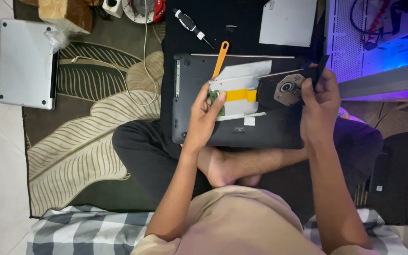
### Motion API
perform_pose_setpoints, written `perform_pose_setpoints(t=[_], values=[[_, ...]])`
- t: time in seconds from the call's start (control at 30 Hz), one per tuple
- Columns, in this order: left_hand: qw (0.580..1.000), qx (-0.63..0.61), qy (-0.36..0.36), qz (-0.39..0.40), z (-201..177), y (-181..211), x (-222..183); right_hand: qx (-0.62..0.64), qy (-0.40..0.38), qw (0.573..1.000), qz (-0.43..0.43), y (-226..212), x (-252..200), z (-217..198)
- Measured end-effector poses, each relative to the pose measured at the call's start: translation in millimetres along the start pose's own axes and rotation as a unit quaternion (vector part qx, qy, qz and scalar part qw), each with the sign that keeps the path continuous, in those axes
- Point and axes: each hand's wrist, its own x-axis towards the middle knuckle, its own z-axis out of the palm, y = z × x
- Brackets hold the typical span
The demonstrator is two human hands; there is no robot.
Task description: Disassembling and cleaning an internal CD drive from a laptop to inspect components.
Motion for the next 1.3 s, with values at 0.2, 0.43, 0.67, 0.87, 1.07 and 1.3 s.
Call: perform_pose_setpoints(t=[0.2, 0.43, 0.67, 0.87, 1.07, 1.3], values=[[0.999, 0.021, 0.023, -0.016, 8, 18, -2, 0.022, 0.019, 0.999, 0.035, -21, -5, 5], [0.998, 0.015, 0.047, -0.025, 4, 15, -3, 0.059, 0.023, 0.996, 0.055, -4, -7, -12], [0.999, 0.003, 0.033, 0.000, 3, 9, -5, 0.088, 0.000, 0.993, 0.079, 5, -9, -24], [1.000, -0.001, 0.029, 0.000, -2, 2, -5, 0.105, -0.001, 0.992, 0.073, -4, -10, -14], [0.999, 0.019, -0.017, -0.021, -12, 2, -7, 0.143, -0.013, 0.985, 0.091, 5, -13, -24], [0.999, 0.031, -0.022, -0.014, -8, 10, -6, 0.163, -0.003, 0.984, 0.072, 10, -15, -23]])
